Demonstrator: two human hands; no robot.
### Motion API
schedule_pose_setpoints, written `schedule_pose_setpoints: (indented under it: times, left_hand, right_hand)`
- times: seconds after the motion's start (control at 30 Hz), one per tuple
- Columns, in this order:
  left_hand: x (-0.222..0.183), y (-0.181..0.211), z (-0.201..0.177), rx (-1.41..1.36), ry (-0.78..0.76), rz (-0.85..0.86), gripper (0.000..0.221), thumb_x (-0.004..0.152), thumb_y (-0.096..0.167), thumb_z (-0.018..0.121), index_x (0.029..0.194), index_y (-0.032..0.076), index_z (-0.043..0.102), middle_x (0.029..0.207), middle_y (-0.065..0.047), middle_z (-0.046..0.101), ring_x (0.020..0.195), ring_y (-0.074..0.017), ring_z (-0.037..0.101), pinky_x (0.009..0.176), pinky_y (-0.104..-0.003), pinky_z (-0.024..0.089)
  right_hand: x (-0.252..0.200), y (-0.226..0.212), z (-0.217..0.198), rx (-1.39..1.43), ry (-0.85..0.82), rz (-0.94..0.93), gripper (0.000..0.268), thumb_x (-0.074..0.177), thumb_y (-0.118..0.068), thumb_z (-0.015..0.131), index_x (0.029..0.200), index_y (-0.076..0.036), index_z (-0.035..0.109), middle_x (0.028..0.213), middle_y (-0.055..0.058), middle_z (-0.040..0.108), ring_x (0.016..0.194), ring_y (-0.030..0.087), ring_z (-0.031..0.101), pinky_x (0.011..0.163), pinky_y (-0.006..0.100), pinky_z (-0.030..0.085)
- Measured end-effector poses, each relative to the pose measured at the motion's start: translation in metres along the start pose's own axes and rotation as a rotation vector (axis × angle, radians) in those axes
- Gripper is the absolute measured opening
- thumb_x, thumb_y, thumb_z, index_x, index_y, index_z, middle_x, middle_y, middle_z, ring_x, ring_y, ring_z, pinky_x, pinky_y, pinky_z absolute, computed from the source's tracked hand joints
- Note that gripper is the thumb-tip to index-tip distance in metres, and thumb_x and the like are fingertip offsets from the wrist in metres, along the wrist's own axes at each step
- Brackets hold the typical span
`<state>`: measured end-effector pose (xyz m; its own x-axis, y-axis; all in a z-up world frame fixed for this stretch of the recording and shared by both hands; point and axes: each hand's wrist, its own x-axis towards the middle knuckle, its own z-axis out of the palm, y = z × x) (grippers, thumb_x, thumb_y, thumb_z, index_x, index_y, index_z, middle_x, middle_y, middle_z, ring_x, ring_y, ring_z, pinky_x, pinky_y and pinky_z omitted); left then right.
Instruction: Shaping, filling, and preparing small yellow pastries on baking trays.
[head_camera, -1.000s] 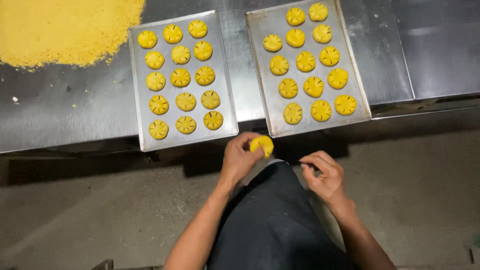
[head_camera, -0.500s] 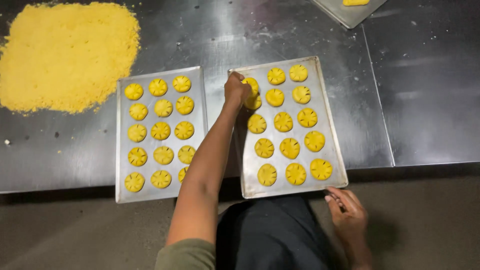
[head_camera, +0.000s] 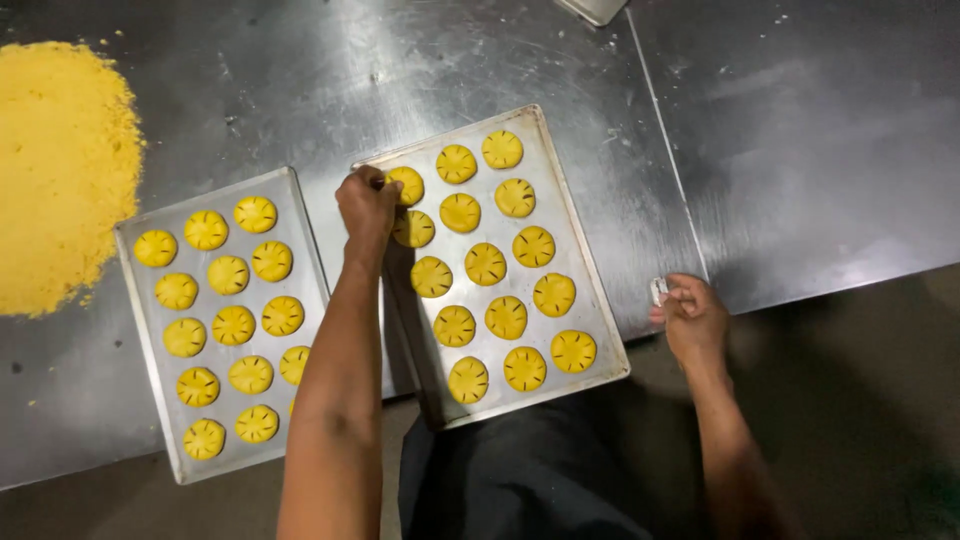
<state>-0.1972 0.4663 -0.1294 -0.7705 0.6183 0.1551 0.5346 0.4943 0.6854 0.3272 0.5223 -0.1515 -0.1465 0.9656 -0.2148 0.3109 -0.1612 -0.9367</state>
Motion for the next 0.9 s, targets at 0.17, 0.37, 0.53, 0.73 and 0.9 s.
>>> schedule_pose_setpoints:
  times: [0.17,0.37,0.53,0.73,0.9]
  left_hand:
    - [0.005,0.003,0.005,-0.075,0.016,0.078,0.025,0.073,0.008,0.084,0.096,0.002,0.075,0.098,-0.018,0.071,0.089,-0.0326,0.073,0.082,-0.040,0.059]
    - [-0.007,0.011,-0.005,-0.018,0.042,-0.010,0.026,0.074,0.010,0.086,0.096,0.003,0.074,0.100,-0.020,0.069,0.088,-0.0361,0.070,0.078,-0.044,0.056]
    - [-0.065,0.018,-0.038,-0.120,0.227,0.062,0.026,0.092,0.019,0.075,0.108,0.000,0.071,0.103,-0.020,0.068,0.091,-0.0359,0.067,0.082,-0.042,0.054]
    - [-0.230,0.008,-0.121,-0.111,0.121,-0.110,0.014,0.094,0.014,0.070,0.101,0.003,0.073,0.093,-0.016,0.071,0.087,-0.0335,0.069,0.077,-0.041,0.055]
    - [-0.328,-0.035,-0.183,-0.147,0.134,-0.165,0.011,0.092,0.012,0.070,0.098,0.003,0.073,0.092,-0.014,0.072,0.085,-0.0305,0.070,0.075,-0.039,0.055]
  right_hand:
    - [0.010,-0.015,0.009,-0.043,-0.044,0.043,0.028,0.095,0.004,0.059,0.123,0.003,0.063,0.100,0.013,0.069,0.077,0.022,0.072,0.068,0.033,0.061]
    - [0.005,-0.042,0.004,-0.177,-0.058,0.067,0.022,0.099,0.001,0.060,0.120,0.005,0.066,0.101,0.018,0.069,0.076,0.022,0.072,0.068,0.033,0.061]
    - [-0.010,-0.054,-0.004,-0.689,0.062,-0.200,0.018,0.101,-0.010,0.067,0.112,0.003,0.072,0.097,0.020,0.071,0.081,0.026,0.071,0.071,0.037,0.057]
    - [-0.040,-0.042,0.002,-0.757,-0.201,0.125,0.028,0.105,-0.022,0.061,0.110,0.002,0.075,0.081,0.019,0.071,0.070,0.029,0.067,0.069,0.041,0.054]
    - [-0.069,0.009,0.032,-0.375,-0.321,0.406,0.028,0.102,-0.026,0.058,0.110,0.000,0.067,0.075,0.012,0.068,0.056,0.023,0.063,0.052,0.039,0.052]
